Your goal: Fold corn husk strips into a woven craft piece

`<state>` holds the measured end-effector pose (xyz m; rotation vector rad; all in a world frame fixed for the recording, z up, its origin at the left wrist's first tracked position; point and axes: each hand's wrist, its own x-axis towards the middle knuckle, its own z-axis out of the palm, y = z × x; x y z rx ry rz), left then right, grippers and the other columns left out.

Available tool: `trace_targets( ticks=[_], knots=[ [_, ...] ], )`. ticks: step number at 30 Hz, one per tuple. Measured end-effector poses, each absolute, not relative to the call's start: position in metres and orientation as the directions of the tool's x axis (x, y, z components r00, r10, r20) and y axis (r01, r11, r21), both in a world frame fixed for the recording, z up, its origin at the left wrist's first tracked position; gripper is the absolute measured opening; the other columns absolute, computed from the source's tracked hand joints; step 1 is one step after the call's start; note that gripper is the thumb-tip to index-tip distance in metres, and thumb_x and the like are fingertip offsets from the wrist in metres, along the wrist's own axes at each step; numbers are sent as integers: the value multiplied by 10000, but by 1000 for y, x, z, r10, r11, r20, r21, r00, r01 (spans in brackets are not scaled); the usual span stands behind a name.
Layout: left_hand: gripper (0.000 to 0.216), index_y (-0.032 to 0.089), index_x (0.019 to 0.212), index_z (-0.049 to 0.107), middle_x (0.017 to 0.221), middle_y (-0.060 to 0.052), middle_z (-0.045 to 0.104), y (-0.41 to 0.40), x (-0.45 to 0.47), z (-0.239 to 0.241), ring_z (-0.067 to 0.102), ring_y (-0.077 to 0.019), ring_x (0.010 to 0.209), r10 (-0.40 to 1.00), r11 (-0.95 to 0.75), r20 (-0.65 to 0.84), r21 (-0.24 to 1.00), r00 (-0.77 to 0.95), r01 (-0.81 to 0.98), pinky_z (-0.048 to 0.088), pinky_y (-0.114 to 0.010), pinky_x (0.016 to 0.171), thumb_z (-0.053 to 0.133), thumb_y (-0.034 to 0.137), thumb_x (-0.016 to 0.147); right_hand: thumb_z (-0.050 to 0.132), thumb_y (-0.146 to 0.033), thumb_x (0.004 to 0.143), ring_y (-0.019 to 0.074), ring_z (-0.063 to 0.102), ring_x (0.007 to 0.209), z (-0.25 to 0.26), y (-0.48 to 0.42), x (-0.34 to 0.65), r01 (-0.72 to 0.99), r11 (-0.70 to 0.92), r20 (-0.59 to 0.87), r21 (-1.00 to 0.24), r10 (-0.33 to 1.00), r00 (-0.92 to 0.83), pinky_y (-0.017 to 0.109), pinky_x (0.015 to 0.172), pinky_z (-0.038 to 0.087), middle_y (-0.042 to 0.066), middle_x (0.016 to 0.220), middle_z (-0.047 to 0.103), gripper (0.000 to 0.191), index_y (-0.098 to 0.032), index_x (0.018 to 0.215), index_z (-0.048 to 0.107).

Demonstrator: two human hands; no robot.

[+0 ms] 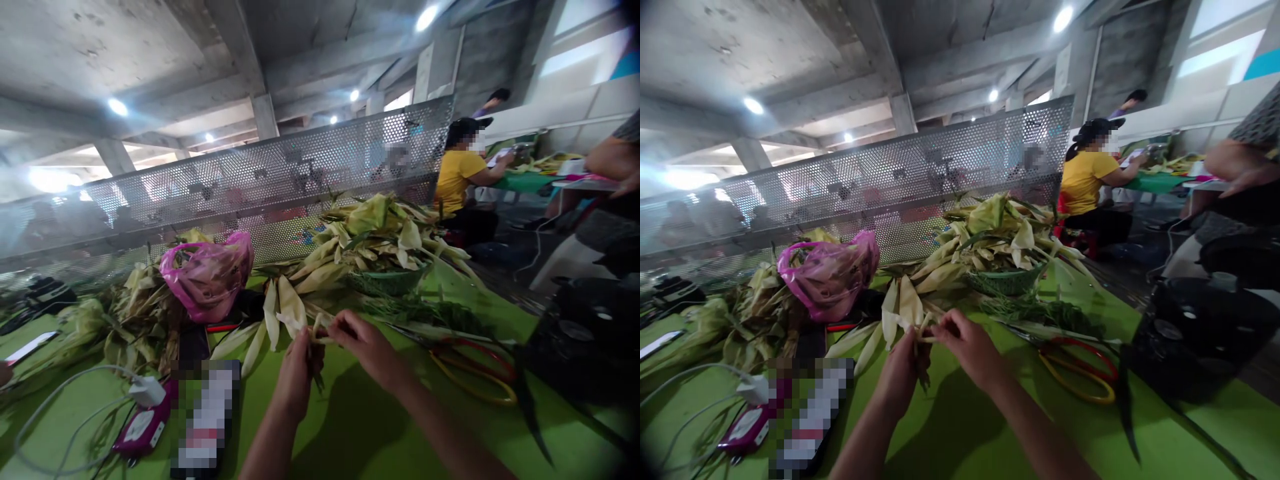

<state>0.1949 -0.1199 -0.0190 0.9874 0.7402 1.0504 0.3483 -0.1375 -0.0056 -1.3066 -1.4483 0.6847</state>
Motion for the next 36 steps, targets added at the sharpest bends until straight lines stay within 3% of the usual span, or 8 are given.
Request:
trace_targets(
  ticks=[4,10,16,19,22,25,28,36],
  knots=[
    [379,158,815,579,641,36,451,-115,196,-24,327,-88,554,939,201,-47,880,341,-431,263,-208,520,654,529,794,530,-544,891,133,456,604,-12,-135,346,354,229,235,-907,972,-26,243,569,347,-35,607,481,408,-192,696,598],
    [418,207,702,406,544,105,255,-108,194,-32,173,-56,460,934,285,-120,818,336,-500,105,-203,439,744,452,719,557,-497,865,124,408,569,-17,-130,348,247,234,243,-940,970,4,251,554,310,-50,581,433,375,-199,639,523],
    [358,184,758,507,577,94,311,-109,190,-26,228,-50,471,940,272,-97,792,328,-547,149,-189,441,774,420,717,534,-523,870,141,439,574,-17,-127,352,276,253,275,-927,961,41,262,565,341,-43,577,451,390,-211,636,509],
    [351,160,858,637,608,72,373,-109,193,-26,284,-57,498,952,210,-59,841,301,-499,219,-183,455,729,485,760,587,-496,850,167,512,670,-15,-130,351,411,298,419,-862,874,246,281,641,399,7,782,596,286,-211,870,593],
    [404,169,975,709,683,33,500,-109,196,-27,398,-74,567,969,119,3,870,246,-479,337,-184,530,694,525,785,592,-459,858,166,502,651,-13,-137,340,496,287,506,-820,769,391,286,631,403,23,836,604,252,-219,927,562],
    [428,195,1045,726,961,-55,671,-110,199,-28,588,-146,810,972,108,10,867,234,-486,455,-231,713,687,535,787,560,-393,880,175,528,673,-14,-141,321,531,306,485,-790,842,236,281,622,397,21,792,606,189,-223,800,566],
    [429,189,1085,731,1195,-109,675,-113,200,-26,591,-242,1121,961,121,31,846,275,-520,436,-328,972,675,512,807,560,-314,848,185,555,715,-14,-140,308,566,315,476,-762,865,161,282,635,397,31,832,636,122,-219,777,587],
    [398,162,1013,757,1077,-114,724,-111,199,-22,609,-261,1105,965,-22,126,912,230,-409,388,-372,1036,680,494,808,555,-256,783,152,525,609,-16,-139,312,444,262,368,-857,914,171,258,565,391,-12,702,586,87,-220,704,544]
  ],
)
